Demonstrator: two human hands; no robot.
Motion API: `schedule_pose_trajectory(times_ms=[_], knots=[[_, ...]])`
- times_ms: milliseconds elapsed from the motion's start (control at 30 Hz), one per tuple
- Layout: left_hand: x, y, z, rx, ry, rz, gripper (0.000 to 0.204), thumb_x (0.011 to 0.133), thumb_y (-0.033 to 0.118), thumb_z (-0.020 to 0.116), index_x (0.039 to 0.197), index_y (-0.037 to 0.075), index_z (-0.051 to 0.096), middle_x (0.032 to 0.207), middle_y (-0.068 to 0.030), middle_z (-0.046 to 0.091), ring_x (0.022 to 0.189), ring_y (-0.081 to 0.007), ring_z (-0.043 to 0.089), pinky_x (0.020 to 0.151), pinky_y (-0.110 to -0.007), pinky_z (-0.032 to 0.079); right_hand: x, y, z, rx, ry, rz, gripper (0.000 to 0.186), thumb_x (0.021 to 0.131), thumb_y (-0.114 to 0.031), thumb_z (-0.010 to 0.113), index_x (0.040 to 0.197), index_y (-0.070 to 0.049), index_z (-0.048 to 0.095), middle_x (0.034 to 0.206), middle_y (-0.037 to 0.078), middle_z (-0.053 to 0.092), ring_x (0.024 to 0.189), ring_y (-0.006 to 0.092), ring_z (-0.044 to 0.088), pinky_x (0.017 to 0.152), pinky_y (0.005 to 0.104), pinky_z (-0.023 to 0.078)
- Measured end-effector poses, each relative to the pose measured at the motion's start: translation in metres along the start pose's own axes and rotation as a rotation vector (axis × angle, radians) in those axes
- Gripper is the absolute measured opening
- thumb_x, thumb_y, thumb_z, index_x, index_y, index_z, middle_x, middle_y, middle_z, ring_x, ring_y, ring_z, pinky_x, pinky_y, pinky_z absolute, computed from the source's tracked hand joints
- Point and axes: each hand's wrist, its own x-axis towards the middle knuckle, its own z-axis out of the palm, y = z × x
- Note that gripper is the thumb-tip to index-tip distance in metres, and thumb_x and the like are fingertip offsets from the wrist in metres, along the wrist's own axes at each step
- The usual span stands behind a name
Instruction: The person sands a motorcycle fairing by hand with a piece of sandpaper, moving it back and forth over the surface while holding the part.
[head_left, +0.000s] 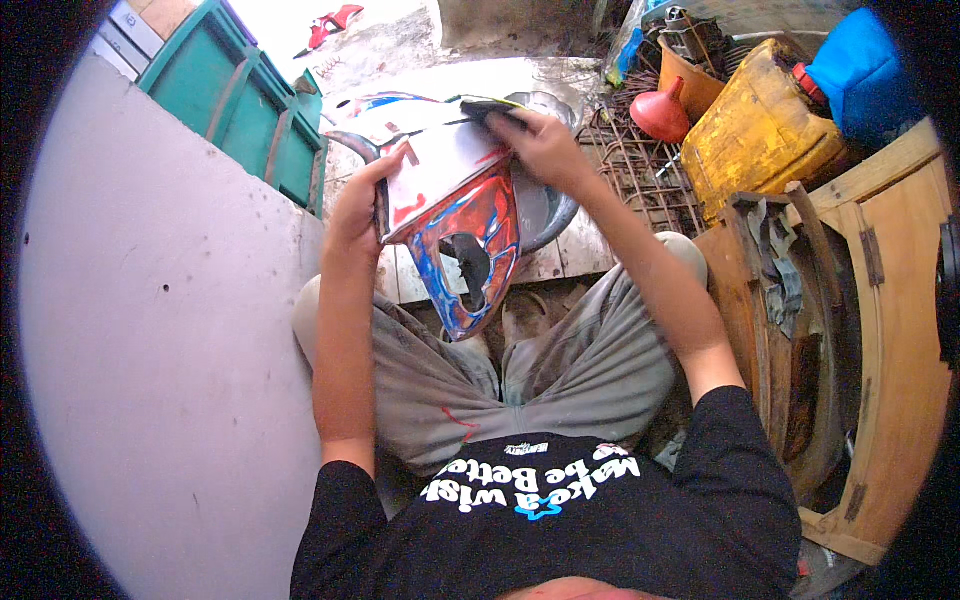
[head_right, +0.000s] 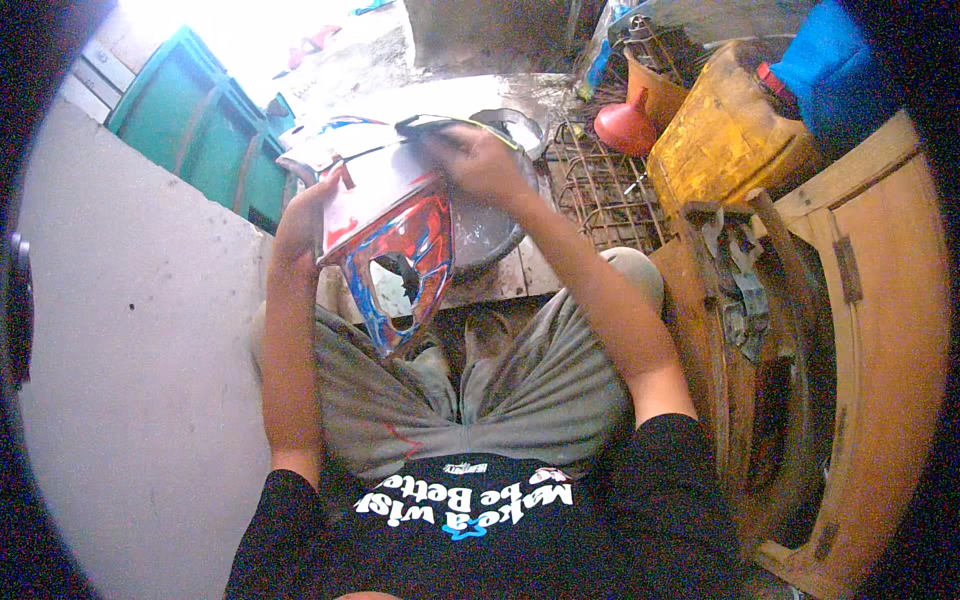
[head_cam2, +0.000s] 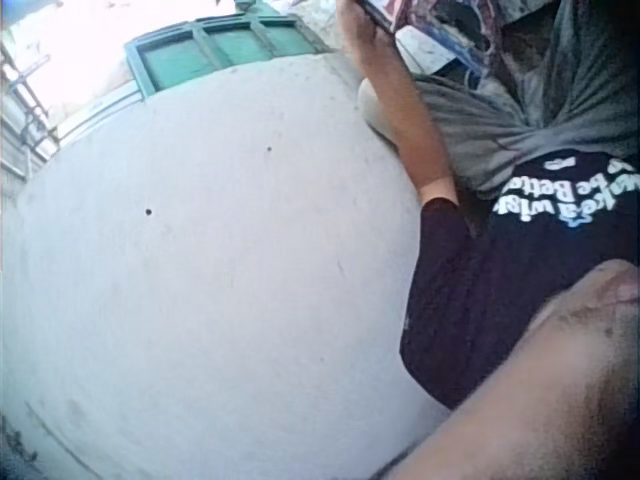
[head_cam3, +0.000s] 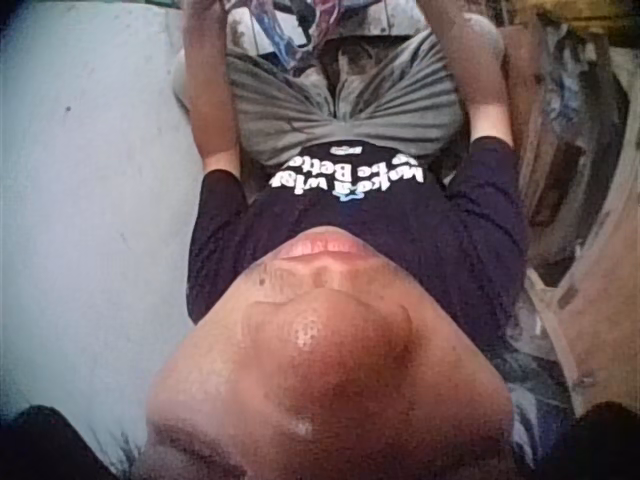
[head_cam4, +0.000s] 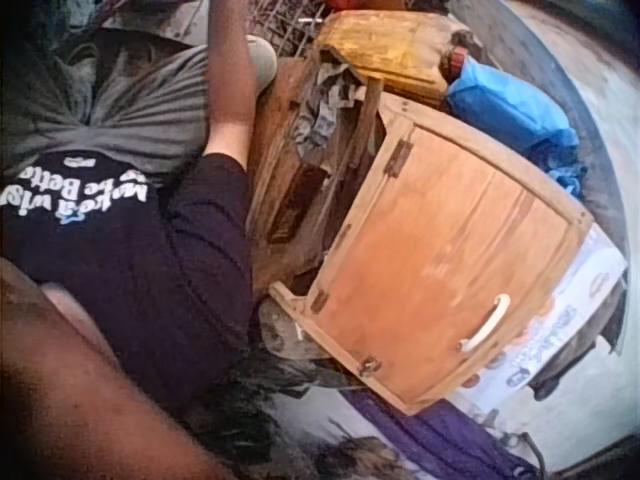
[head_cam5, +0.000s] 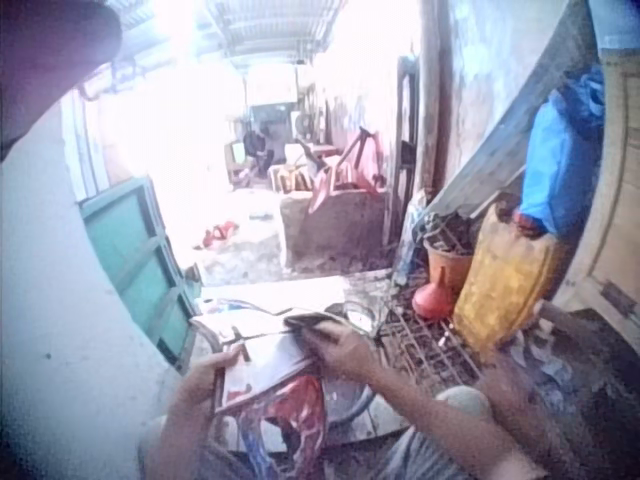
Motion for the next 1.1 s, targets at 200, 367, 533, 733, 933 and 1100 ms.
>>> schedule_pose_trajectory(times_ms=[200, 367, 533, 733, 933, 1100], knots=[[-0.009, 0.002, 0.019, -0.188, -0.066, -0.021, 0.032, 0.099, 0.015, 0.058, 0.126, -0.002, 0.054, 0.114, -0.0164, 0.067, 0.099, -0.0255, 0.07, 0.089, -0.041, 0.059, -0.031, -0.016, 0.017, -0.18, -0.123, -0.574, 0.03, 0.097, -0.008, 0.058, 0.126, -0.008, 0.066, 0.126, 0.016, 0.066, 0.128, 0.0297, 0.058, 0.109, 0.0394, 0.045], [-0.019, 0.004, 0.017, -0.101, 0.007, 0.033, 0.031, 0.099, 0.016, 0.058, 0.125, -0.001, 0.054, 0.112, -0.0152, 0.067, 0.1, -0.0255, 0.07, 0.089, -0.041, 0.058, -0.026, -0.01, 0.012, -0.144, -0.069, -0.383, 0.036, 0.096, -0.007, 0.058, 0.132, -0.007, 0.061, 0.135, 0.018, 0.061, 0.131, 0.0323, 0.054, 0.11, 0.0402, 0.044], [-0.034, -0.003, 0.029, -0.089, 0.099, 0.059, 0.033, 0.098, 0.017, 0.059, 0.125, -0.001, 0.055, 0.111, -0.0141, 0.066, 0.095, -0.0234, 0.07, 0.088, -0.038, 0.058, -0.021, -0.007, 0.013, -0.218, -0.064, -0.556, 0.045, 0.092, -0.004, 0.05, 0.135, -0.012, 0.06, 0.131, 0.017, 0.063, 0.121, 0.0314, 0.061, 0.102, 0.0403, 0.051], [-0.036, -0.006, 0.04, -0.205, 0.191, 0.084, 0.023, 0.095, 0.023, 0.061, 0.107, 0.004, 0.063, 0.089, -0.0111, 0.07, 0.078, -0.0214, 0.069, 0.076, -0.036, 0.059, -0.036, -0.025, 0.027, -0.181, -0.144, -0.502, 0.037, 0.092, -0.005, 0.058, 0.129, -0.007, 0.064, 0.131, 0.017, 0.064, 0.128, 0.032, 0.058, 0.109, 0.0408, 0.044], [-0.021, -0.029, 0.038, -0.115, 0.012, 0.026, 0.029, 0.101, 0.029, 0.051, 0.114, 0.004, 0.059, 0.094, -0.01, 0.069, 0.081, -0.019, 0.07, 0.077, -0.036, 0.058, -0.025, -0.03, 0.004, -0.296, -0.147, -0.536, 0.036, 0.086, -0.004, 0.062, 0.121, -0.009, 0.07, 0.127, 0.012, 0.067, 0.122, 0.0307, 0.061, 0.107, 0.0409, 0.045], [-0.024, -0.024, 0.044, -0.047, 0.027, 0.031, 0.029, 0.102, 0.027, 0.05, 0.119, 0.004, 0.056, 0.103, -0.0105, 0.068, 0.086, -0.019, 0.069, 0.081, -0.036, 0.058, -0.026, -0.03, 0.008, -0.291, -0.123, -0.557, 0.037, 0.084, -0.004, 0.064, 0.12, -0.011, 0.071, 0.125, 0.009, 0.069, 0.12, 0.029, 0.062, 0.104, 0.0399, 0.046]])
